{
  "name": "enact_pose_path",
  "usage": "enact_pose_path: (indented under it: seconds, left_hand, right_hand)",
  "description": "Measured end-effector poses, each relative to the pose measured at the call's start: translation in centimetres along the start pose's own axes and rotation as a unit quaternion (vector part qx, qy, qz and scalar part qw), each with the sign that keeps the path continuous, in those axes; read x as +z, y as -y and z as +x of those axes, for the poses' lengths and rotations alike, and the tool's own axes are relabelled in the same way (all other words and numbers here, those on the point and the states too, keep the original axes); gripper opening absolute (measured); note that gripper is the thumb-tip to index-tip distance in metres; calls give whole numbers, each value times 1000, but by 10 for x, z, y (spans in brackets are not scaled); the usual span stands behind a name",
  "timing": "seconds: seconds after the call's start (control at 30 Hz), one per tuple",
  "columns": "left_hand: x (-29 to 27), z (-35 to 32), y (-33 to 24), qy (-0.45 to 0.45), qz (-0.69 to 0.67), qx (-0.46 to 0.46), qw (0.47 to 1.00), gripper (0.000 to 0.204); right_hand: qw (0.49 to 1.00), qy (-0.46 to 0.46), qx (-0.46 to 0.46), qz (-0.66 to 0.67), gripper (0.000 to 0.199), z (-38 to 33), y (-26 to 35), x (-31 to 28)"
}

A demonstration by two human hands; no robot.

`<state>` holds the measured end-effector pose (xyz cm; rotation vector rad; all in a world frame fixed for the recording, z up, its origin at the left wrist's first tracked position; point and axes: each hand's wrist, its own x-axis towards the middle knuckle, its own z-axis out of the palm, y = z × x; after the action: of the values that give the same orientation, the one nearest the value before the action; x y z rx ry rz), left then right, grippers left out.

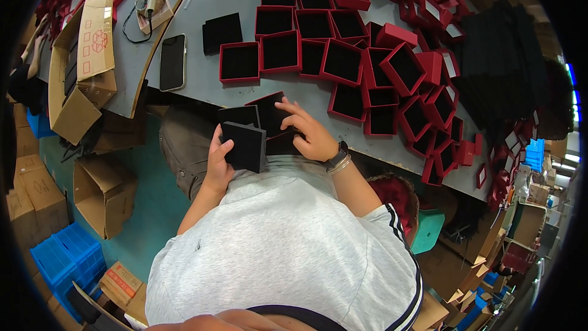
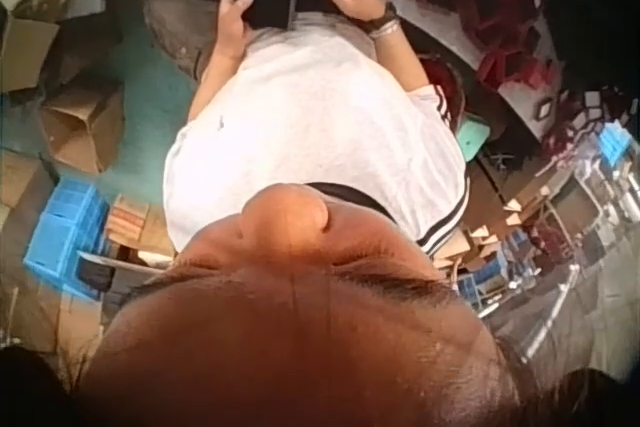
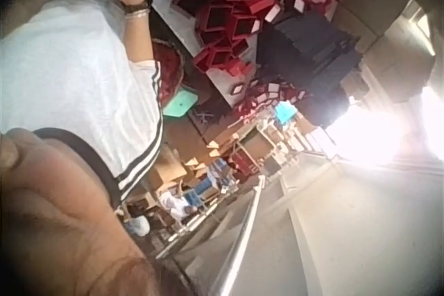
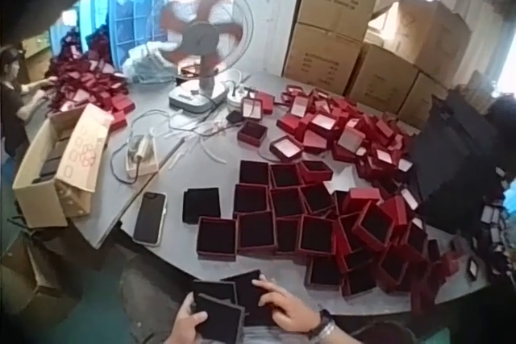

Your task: Assembling small red gift boxes by inserting black foam padding into the base.

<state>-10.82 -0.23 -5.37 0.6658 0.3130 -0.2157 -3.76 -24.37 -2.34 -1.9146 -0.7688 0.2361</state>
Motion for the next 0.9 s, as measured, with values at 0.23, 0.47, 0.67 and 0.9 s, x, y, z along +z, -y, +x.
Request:
enact_pose_path:
  seconds: [0.23,0.47,0.67,0.9]
  left_hand:
    - [-1,1,2,4,9,2,1000,62]
    - [-25,-3,-5,-17,13,64,998,55]
    - [-26,-1,4,23,31,27,999,52]
    - [-24,2,6,50,8,-17,999,56]
  right_hand:
    - [947,-29,-44,-317,23,1,0,15]
    - [933,-116,-49,-337,24,-8,3,20]
    - [933,-89,-62,-343,24,-8,2,18]
    - [931,-4,-9,-365,64,6,19,18]
